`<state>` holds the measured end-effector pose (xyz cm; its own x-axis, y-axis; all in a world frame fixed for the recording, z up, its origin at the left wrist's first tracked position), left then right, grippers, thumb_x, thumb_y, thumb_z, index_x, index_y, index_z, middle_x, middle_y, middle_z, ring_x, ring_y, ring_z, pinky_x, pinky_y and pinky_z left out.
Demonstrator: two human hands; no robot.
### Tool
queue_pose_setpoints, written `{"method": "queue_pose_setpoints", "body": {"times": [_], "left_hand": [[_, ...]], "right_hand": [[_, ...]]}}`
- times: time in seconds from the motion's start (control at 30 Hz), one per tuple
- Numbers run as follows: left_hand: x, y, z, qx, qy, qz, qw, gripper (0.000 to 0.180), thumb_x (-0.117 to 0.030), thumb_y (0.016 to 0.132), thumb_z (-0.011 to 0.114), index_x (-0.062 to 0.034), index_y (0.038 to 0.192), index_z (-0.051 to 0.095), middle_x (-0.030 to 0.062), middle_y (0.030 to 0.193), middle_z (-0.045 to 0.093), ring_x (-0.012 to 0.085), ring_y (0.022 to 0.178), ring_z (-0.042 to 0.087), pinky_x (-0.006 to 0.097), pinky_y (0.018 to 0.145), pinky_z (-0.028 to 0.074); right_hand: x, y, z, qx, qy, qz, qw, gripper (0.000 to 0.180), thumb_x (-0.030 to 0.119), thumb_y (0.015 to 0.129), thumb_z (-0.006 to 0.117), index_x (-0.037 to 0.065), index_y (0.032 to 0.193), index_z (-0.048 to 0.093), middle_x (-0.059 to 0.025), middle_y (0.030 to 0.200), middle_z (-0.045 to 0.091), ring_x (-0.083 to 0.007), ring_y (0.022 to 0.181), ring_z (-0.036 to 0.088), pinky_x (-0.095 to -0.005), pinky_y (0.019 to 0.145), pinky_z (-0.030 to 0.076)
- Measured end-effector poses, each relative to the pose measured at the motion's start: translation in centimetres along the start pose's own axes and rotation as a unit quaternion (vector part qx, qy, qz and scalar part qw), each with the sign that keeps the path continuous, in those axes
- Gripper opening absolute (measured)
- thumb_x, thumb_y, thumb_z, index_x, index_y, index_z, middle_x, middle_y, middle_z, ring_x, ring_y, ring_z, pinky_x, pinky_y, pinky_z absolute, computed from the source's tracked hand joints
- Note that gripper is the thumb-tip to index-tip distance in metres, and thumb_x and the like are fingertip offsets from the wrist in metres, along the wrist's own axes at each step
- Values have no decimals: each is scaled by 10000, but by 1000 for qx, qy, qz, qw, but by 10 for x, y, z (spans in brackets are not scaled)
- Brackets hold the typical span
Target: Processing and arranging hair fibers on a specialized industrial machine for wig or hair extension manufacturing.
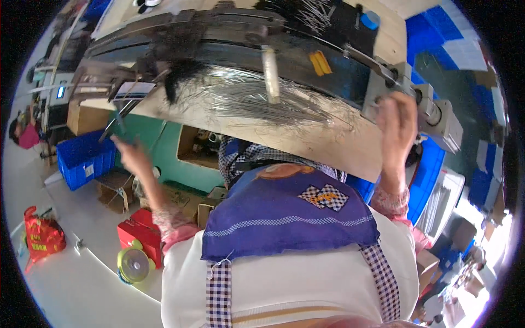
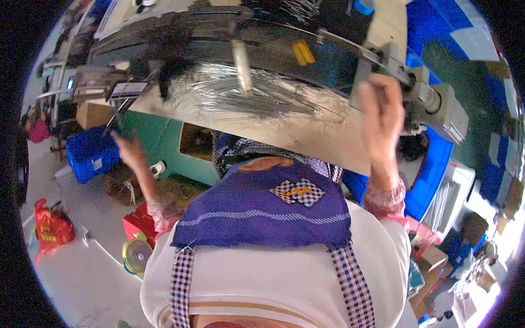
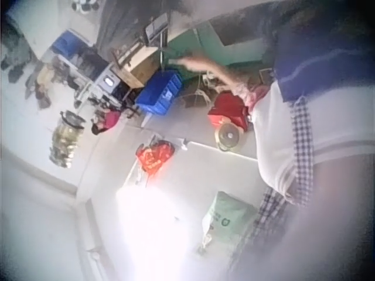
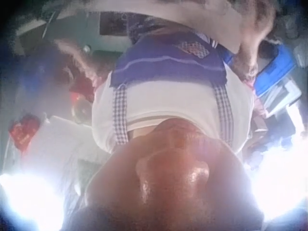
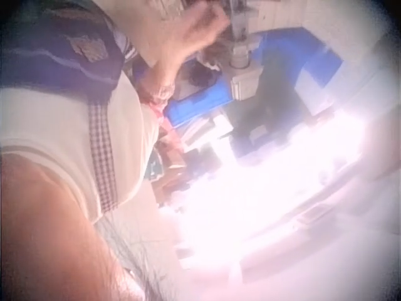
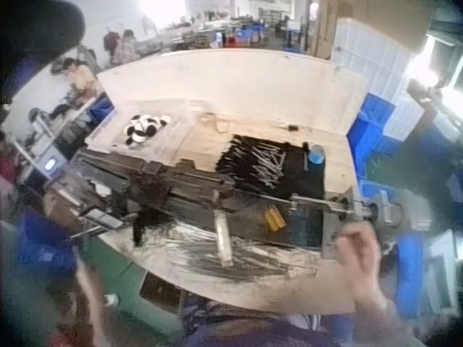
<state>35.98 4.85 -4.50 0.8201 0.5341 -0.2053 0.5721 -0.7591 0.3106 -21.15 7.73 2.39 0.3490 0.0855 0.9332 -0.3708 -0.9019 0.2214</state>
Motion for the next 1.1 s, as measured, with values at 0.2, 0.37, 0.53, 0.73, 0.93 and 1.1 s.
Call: {"method": "queue_pose_setpoints", "body": {"times": [0.2,0.37,0.53,0.73,0.93,1.1], "left_hand": [[-226,-109,-84,155,-488,384,768,781,-237,810,688,3,1429,277,220,1458,314,382,1357,290,441,1110,217],[-274,-157,-88,506,-537,355,575,369,-285,935,547,22,1130,488,180,1031,604,292,951,609,381,818,474],[-240,-117,-23,386,-603,220,662,285,-261,1013,394,-16,980,536,51,947,502,102,781,514,276,678,466],[-298,-169,-30,553,-656,0,514,198,-235,996,451,-79,904,532,0,800,456,106,691,458,246,549,396],[-306,-123,-98,652,-737,-35,176,195,-276,982,474,-123,881,539,-29,715,427,57,506,345,195,400,249],[-245,-63,-69,536,-823,-184,42,147,-213,948,517,-85,981,581,20,700,443,52,471,341,175,375,271]], "right_hand": [[53,13,21,133,10,-56,990,76,40,910,556,28,984,546,-14,823,548,-68,694,476,-222,604,402],[120,13,82,266,15,-160,951,76,51,902,567,-1,952,591,-63,841,583,-113,669,558,-242,625,461],[83,62,56,144,-171,-135,965,110,66,896,577,7,949,653,-93,885,617,-157,702,598,-267,643,477],[69,78,85,226,-345,-353,840,205,36,796,591,40,997,628,-101,913,595,-283,894,600,-367,728,504],[69,73,99,213,-408,-401,792,238,71,747,586,45,980,629,-63,873,591,-242,866,599,-339,714,518],[74,57,91,256,-371,-356,819,142,73,719,603,39,856,587,-91,803,561,-273,827,595,-344,689,518]]}}
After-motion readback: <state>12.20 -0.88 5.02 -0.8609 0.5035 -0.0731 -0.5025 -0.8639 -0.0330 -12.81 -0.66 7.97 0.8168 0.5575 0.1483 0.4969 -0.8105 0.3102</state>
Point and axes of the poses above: each hand's wrist, its own y-axis towards the middle knuckle, its own z-axis out of the palm, x = y × z, the point moved 5 cm from there along y, towards the middle knuckle
